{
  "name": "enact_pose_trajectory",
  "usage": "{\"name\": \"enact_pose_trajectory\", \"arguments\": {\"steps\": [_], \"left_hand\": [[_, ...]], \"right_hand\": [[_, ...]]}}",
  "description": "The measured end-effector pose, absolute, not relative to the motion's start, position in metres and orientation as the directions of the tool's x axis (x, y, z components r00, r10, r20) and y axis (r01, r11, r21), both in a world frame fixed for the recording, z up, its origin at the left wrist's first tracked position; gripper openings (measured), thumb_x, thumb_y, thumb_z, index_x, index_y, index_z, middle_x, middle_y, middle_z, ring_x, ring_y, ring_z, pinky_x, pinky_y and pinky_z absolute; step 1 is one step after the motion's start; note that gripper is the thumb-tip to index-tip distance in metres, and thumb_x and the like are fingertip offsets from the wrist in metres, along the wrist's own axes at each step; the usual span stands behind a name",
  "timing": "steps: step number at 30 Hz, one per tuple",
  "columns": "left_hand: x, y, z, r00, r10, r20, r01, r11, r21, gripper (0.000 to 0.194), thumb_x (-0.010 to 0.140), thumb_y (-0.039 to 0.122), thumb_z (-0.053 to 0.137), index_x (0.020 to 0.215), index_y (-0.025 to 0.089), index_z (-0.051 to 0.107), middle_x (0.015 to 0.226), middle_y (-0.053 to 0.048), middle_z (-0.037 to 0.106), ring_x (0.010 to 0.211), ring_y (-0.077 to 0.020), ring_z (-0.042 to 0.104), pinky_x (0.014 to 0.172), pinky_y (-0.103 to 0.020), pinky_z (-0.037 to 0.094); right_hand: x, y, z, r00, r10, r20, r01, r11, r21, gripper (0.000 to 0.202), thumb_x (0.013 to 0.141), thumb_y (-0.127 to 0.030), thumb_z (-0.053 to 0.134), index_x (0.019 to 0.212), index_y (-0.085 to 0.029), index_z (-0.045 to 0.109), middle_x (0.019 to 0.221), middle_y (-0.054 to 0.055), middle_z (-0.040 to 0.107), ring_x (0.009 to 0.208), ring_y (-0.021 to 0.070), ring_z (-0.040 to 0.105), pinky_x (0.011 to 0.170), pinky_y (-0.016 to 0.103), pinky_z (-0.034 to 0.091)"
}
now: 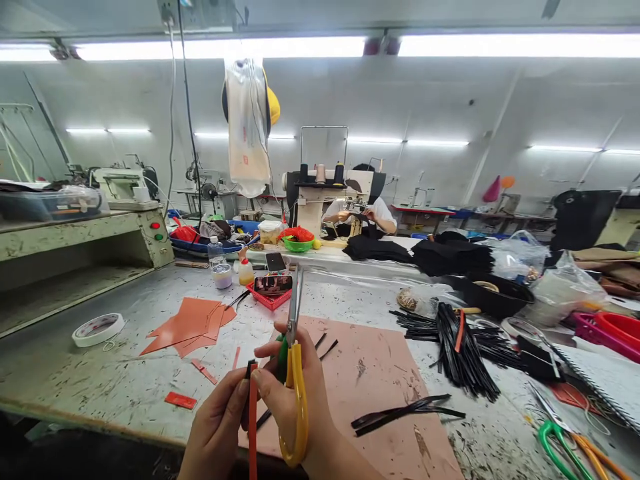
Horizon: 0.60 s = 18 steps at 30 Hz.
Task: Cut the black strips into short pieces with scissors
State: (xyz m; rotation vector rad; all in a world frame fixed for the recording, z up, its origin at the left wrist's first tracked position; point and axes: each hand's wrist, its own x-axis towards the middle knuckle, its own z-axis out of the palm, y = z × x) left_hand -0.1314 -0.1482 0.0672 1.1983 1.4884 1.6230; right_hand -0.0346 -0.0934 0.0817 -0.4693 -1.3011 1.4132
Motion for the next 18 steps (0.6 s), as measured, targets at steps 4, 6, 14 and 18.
{"name": "enact_pose_trajectory", "arguments": {"steps": [4, 6, 14, 18], "left_hand": [[-0.122, -0.148, 0.067, -0.384, 0.896, 0.225, 0.169, -0.171, 0.971, 0.037, 0.077, 0.056, 0.049, 0.080, 0.022, 0.064, 0.065, -0.001, 0.060, 0.059, -0.0168, 0.051, 0.056, -0.026, 0.043], [-0.120, -0.147, 0.066, -0.359, 0.908, 0.213, 0.164, -0.164, 0.973, 0.038, 0.077, 0.056, 0.049, 0.082, 0.022, 0.065, 0.064, -0.001, 0.059, 0.061, -0.0179, 0.053, 0.059, -0.027, 0.045], [-0.112, -0.136, 0.066, -0.309, 0.883, 0.353, 0.281, -0.270, 0.921, 0.022, 0.078, 0.039, 0.053, 0.090, 0.023, 0.062, 0.077, -0.003, 0.064, 0.069, -0.0185, 0.056, 0.067, -0.028, 0.046], [-0.111, -0.132, 0.070, -0.295, 0.876, 0.381, 0.381, -0.258, 0.888, 0.017, 0.081, 0.033, 0.049, 0.082, 0.023, 0.061, 0.077, -0.003, 0.064, 0.070, -0.0187, 0.057, 0.067, -0.027, 0.045]], "right_hand": [[-0.026, -0.096, 0.083, -0.311, 0.902, 0.301, -0.458, 0.135, -0.879, 0.047, 0.069, -0.025, 0.067, 0.111, -0.024, 0.045, 0.083, 0.000, 0.062, 0.066, 0.0132, 0.056, 0.057, 0.025, 0.049], [-0.024, -0.097, 0.084, -0.311, 0.910, 0.275, -0.465, 0.106, -0.879, 0.046, 0.068, -0.024, 0.067, 0.109, -0.024, 0.047, 0.079, -0.001, 0.060, 0.069, 0.0132, 0.057, 0.061, 0.025, 0.049], [-0.021, -0.091, 0.079, -0.262, 0.912, 0.315, -0.454, 0.171, -0.874, 0.042, 0.072, -0.022, 0.062, 0.110, -0.024, 0.045, 0.077, -0.003, 0.054, 0.064, 0.0120, 0.056, 0.052, 0.022, 0.047], [-0.022, -0.088, 0.079, -0.196, 0.921, 0.336, -0.422, 0.230, -0.877, 0.038, 0.073, -0.022, 0.060, 0.108, -0.023, 0.047, 0.078, -0.002, 0.054, 0.068, 0.0137, 0.057, 0.050, 0.022, 0.045]]}}
